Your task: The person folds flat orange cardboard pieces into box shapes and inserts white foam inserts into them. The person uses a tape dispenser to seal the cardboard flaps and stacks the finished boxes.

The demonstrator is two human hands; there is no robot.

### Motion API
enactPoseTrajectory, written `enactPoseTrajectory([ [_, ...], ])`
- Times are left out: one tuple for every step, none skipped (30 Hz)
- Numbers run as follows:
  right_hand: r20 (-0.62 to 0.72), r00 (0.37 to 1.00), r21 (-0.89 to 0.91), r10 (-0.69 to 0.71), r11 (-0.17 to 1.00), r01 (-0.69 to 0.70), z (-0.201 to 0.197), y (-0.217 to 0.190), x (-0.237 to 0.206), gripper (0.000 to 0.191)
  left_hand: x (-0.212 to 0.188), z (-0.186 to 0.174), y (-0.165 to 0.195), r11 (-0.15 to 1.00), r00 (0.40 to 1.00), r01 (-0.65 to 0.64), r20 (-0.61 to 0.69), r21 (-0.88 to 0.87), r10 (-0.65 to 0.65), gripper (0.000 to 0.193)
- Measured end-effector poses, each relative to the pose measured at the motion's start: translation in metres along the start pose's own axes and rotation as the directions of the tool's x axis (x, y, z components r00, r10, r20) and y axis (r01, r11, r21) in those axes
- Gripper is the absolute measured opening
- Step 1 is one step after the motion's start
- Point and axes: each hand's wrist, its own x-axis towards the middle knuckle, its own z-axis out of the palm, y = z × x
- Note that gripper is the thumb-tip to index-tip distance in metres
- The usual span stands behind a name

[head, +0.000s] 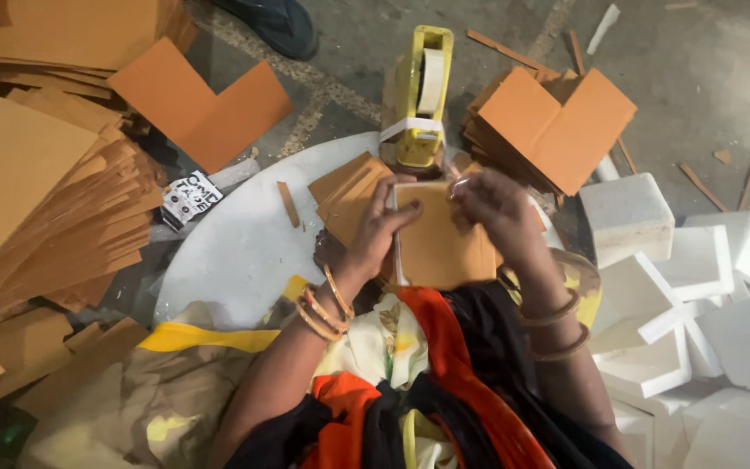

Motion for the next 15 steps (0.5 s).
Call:
enactPoseTrajectory([
  [-0.001,1.0,-0.026,0.022,0.999,-0.022,0.003,0.001,-0.006,0.018,0.006,0.002,-0.001,1.0,1.0,-0.003,-0.008,-0.021,0.003,0.04],
  [-0.012,0.999,-0.025,0.043,0.999,-0.044,0.007,0.004,-0.01,0.02,0.01,0.006,-0.003,1.0,1.0,-0.012,-0.013,0.0,0.012,0.04],
  [-0.022,0.998,-0.024,0.064,0.998,-0.064,0.01,0.006,-0.012,0.022,0.013,0.008,-0.004,1.0,1.0,-0.021,-0.018,0.021,0.022,0.04],
  [-0.026,0.996,-0.024,0.085,0.996,-0.085,0.011,0.007,-0.014,0.025,0.016,0.009,-0.005,0.999,0.999,-0.034,-0.028,0.041,0.035,0.04],
  [-0.027,0.996,-0.007,0.086,0.996,-0.086,0.012,0.008,-0.014,0.028,0.018,0.01,-0.006,0.998,0.998,-0.045,-0.032,0.053,0.046,0.038],
  [-0.028,0.996,0.013,0.089,0.996,-0.089,0.013,0.009,-0.015,0.032,0.019,0.01,-0.007,0.996,0.998,-0.052,-0.038,0.067,0.055,0.037],
  [-0.031,0.995,0.036,0.09,0.995,-0.089,0.014,0.009,-0.016,0.036,0.02,0.009,-0.008,0.995,0.997,-0.06,-0.04,0.085,0.063,0.035],
  [-0.037,0.995,0.05,0.096,0.994,-0.094,0.015,0.009,-0.016,0.038,0.02,0.008,-0.009,0.996,0.998,-0.054,-0.038,0.066,0.057,0.036],
  [-0.043,0.994,0.061,0.102,0.993,-0.099,0.017,0.009,-0.018,0.04,0.021,0.006,-0.01,0.998,0.998,-0.05,-0.034,0.044,0.051,0.036],
  [-0.052,0.993,0.072,0.107,0.992,-0.104,0.019,0.008,-0.019,0.042,0.023,0.005,-0.011,0.999,0.999,-0.044,-0.028,0.023,0.045,0.037],
  [-0.013,0.994,0.076,0.108,0.991,-0.106,0.022,0.008,-0.02,0.054,0.024,0.004,-0.012,0.999,0.999,-0.043,-0.024,0.004,0.043,0.037],
  [0.025,0.994,0.079,0.109,0.991,-0.111,0.025,0.007,-0.023,0.068,0.024,0.004,-0.013,0.999,0.999,-0.041,-0.02,-0.015,0.04,0.036],
  [0.065,0.992,0.079,0.112,0.99,-0.117,0.028,0.007,-0.025,0.084,0.025,0.003,-0.014,0.999,0.999,-0.039,-0.018,-0.036,0.038,0.036],
  [0.075,0.993,0.088,0.092,0.991,-0.098,0.032,0.007,-0.027,0.086,0.025,0.003,-0.014,0.999,0.999,-0.042,-0.031,0.005,0.042,0.035],
  [0.085,0.994,0.097,0.073,0.992,-0.081,0.037,0.007,-0.03,0.088,0.024,0.003,-0.015,0.998,0.998,-0.043,-0.046,0.044,0.045,0.034],
])
